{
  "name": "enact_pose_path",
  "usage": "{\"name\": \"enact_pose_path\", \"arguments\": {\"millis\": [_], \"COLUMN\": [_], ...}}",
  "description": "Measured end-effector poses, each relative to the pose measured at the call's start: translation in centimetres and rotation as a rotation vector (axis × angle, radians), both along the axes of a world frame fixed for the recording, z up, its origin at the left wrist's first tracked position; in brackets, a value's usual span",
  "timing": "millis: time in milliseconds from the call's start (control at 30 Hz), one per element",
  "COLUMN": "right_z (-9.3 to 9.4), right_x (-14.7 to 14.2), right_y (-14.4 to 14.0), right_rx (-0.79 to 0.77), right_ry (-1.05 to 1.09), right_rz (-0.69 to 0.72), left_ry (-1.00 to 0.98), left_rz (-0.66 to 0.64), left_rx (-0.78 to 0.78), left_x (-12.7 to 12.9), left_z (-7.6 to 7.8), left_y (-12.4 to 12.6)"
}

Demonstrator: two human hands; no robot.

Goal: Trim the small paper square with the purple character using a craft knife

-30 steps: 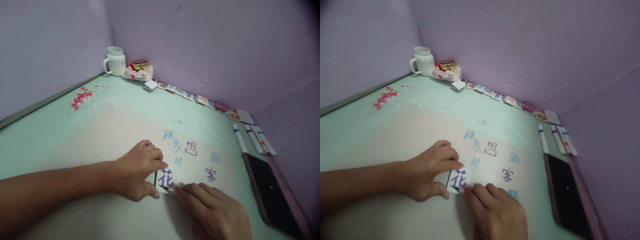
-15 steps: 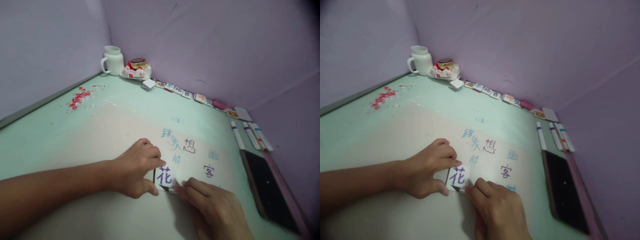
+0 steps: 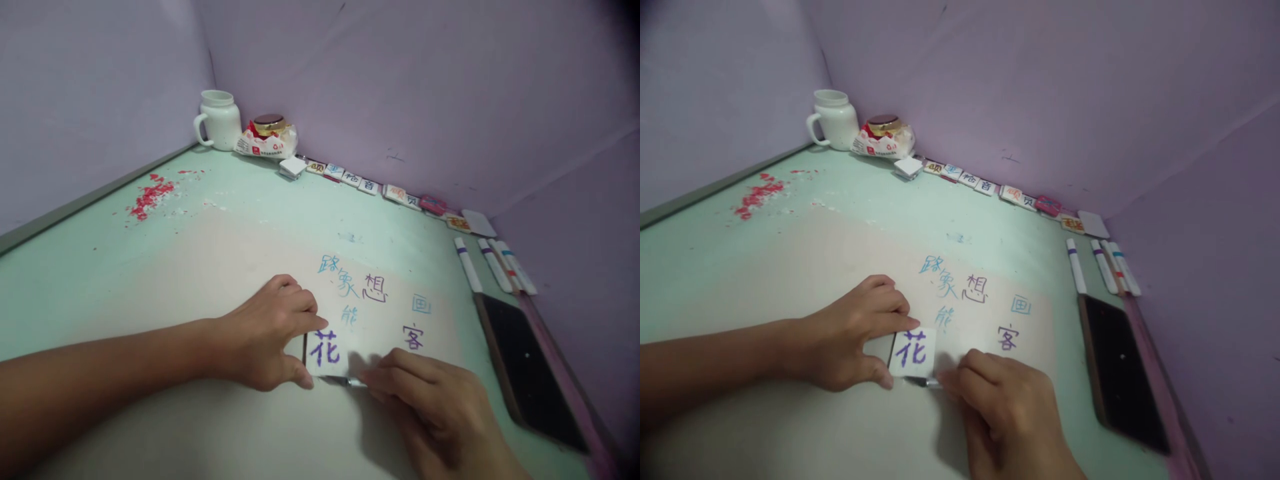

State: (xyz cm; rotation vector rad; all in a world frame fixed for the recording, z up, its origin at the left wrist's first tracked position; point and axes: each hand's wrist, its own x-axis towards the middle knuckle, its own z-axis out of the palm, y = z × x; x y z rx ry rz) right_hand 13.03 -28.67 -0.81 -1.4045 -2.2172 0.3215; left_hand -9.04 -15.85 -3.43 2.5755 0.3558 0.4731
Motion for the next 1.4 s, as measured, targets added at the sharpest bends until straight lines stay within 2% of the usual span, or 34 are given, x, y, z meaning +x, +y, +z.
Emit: {"name": "enact_pose_path", "arguments": {"millis": [200, 500, 800, 1067, 1267, 1400], "right_z": [-0.9, -1.4, -0.6, -0.2, -0.3, -0.4], "right_x": [-0.2, -1.1, -1.2, -0.9, -0.3, -0.2], "right_y": [-0.6, -0.8, 0.0, 0.7, 0.3, 0.0], "right_rx": [0.125, 0.200, -0.020, -0.036, -0.189, -0.213], "right_ry": [-0.146, -0.275, -0.213, -0.118, -0.005, 0.060], "right_rz": [-0.039, -0.064, 0.004, 0.044, 0.071, 0.075], "left_ry": [0.019, 0.007, 0.012, -0.004, -0.011, 0.013], "left_rz": [0.010, 0.006, 0.001, -0.013, -0.013, -0.009], "left_rx": [-0.009, -0.005, -0.004, 0.003, 0.006, 0.003], "left_x": [-0.1, 0.0, 0.0, 0.0, 0.1, 0.0], "left_z": [0.1, 0.1, 0.0, 0.0, 0.1, 0.1], "left_y": [-0.1, -0.2, 0.0, 0.0, 0.0, -0.1]}}
